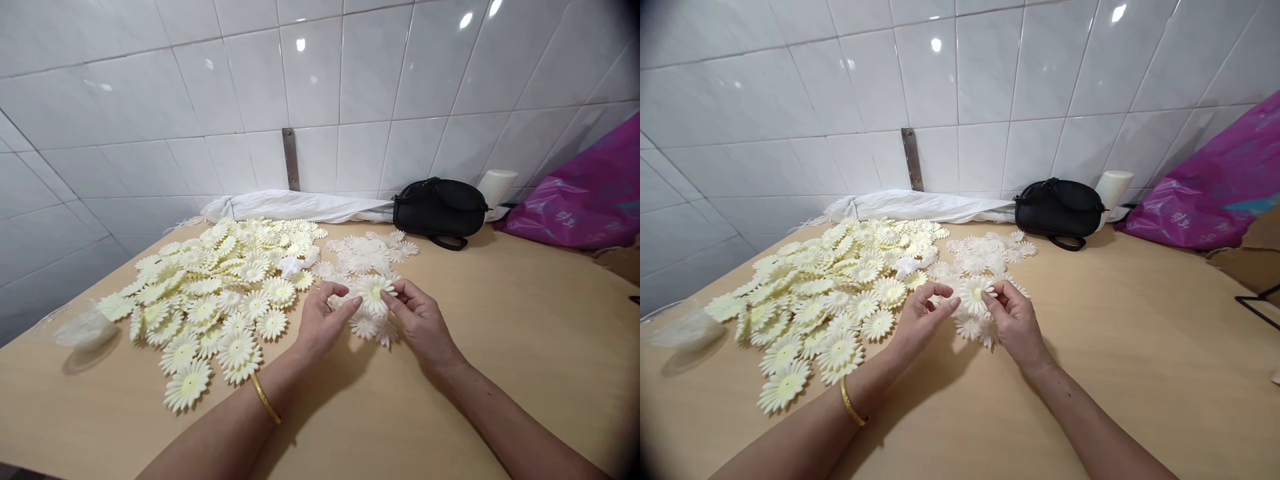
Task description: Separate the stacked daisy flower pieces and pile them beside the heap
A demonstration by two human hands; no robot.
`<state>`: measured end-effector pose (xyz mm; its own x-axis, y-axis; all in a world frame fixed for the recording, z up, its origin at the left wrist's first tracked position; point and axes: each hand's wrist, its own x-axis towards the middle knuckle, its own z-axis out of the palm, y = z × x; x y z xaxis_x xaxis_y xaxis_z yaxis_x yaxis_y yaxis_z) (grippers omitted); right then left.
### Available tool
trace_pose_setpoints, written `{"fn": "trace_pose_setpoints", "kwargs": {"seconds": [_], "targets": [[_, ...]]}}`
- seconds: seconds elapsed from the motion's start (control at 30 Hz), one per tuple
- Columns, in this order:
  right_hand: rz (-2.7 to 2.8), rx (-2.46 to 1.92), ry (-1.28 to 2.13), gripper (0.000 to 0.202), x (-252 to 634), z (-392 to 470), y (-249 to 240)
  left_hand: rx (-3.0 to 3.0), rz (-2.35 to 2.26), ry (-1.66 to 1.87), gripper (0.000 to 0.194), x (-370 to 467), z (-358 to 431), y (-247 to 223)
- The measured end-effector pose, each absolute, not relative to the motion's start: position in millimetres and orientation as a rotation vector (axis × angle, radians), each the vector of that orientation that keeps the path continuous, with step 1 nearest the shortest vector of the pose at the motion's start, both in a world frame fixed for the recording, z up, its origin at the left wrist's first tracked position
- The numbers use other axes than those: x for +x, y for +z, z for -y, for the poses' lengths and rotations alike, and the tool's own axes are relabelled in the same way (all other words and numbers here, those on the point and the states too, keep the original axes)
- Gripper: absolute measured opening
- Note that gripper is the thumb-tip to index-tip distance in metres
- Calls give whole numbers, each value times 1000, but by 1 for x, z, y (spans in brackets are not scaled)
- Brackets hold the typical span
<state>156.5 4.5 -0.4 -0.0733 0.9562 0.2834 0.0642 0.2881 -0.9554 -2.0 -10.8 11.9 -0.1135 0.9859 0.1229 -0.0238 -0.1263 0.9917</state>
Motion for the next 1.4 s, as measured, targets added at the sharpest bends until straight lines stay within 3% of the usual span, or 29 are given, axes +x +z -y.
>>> {"fn": "trace_pose_setpoints", "kwargs": {"seconds": [0.27, 0.6, 0.87, 1.1, 1.4], "targets": [[1667, -1030, 953, 15, 148, 8, 0, 1148, -895, 1191, 23, 7, 14, 7], [1756, -1094, 838, 20, 147, 10, 0, 1208, -1042, 1268, 35, 9, 15, 8], [1579, -1087, 972, 22, 147, 4, -3, 1143, -1125, 1335, 42, 7, 13, 9], [1240, -1140, 974, 23, 163, -12, -1, 1075, -1043, 1314, 39, 0, 3, 1], [1308, -1141, 902, 22, 162, -13, -2, 1174, -991, 1254, 27, 0, 5, 1]]}}
